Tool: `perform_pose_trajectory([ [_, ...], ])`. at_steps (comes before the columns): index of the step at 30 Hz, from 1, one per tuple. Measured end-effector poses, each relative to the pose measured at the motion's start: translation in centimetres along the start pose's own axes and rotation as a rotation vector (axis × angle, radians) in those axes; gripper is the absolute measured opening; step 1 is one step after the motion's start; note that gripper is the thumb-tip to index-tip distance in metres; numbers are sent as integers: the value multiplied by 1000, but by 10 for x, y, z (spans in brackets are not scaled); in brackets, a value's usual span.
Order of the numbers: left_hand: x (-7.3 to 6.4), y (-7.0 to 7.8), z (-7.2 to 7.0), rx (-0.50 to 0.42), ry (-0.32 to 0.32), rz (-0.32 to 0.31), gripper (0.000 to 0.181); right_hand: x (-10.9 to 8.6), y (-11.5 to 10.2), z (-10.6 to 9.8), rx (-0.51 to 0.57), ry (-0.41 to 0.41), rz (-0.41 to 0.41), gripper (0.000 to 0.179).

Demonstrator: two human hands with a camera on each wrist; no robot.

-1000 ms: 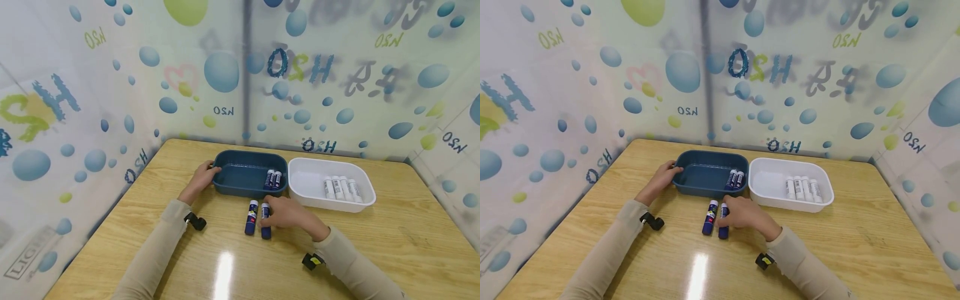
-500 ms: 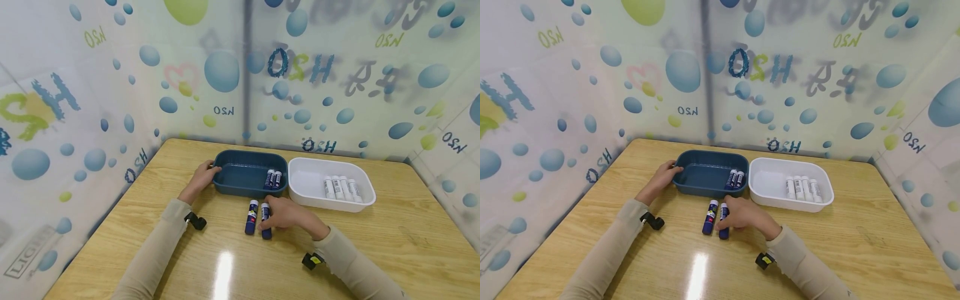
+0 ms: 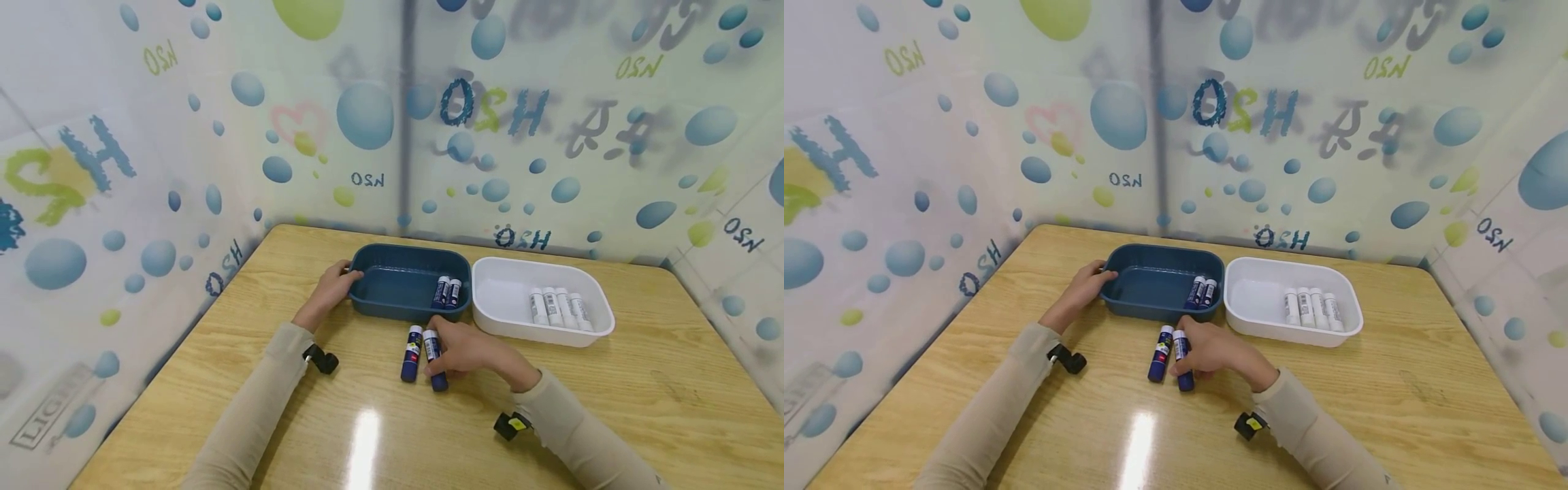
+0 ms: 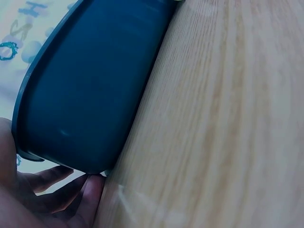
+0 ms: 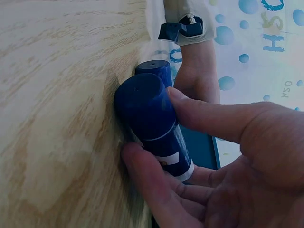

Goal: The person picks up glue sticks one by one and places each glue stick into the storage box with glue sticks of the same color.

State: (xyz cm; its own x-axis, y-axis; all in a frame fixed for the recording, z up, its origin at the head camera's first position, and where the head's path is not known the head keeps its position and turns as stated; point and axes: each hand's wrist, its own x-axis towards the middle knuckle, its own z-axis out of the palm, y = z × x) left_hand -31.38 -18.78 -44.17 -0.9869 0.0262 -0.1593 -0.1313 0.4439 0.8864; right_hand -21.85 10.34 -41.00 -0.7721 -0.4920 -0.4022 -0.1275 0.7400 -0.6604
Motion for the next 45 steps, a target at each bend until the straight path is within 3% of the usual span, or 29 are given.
perform_pose_trajectory([
  [12, 1, -2, 1, -11, 7, 14, 56, 1, 2, 0, 28, -9, -68, 52],
  [24, 2, -3, 1, -18, 8, 25, 54, 1, 4, 3, 40, -47, -83, 52],
  [45, 3, -4, 0, -11, 7, 21, 55, -6, -2, -8, 84, -28, -111, 57],
])
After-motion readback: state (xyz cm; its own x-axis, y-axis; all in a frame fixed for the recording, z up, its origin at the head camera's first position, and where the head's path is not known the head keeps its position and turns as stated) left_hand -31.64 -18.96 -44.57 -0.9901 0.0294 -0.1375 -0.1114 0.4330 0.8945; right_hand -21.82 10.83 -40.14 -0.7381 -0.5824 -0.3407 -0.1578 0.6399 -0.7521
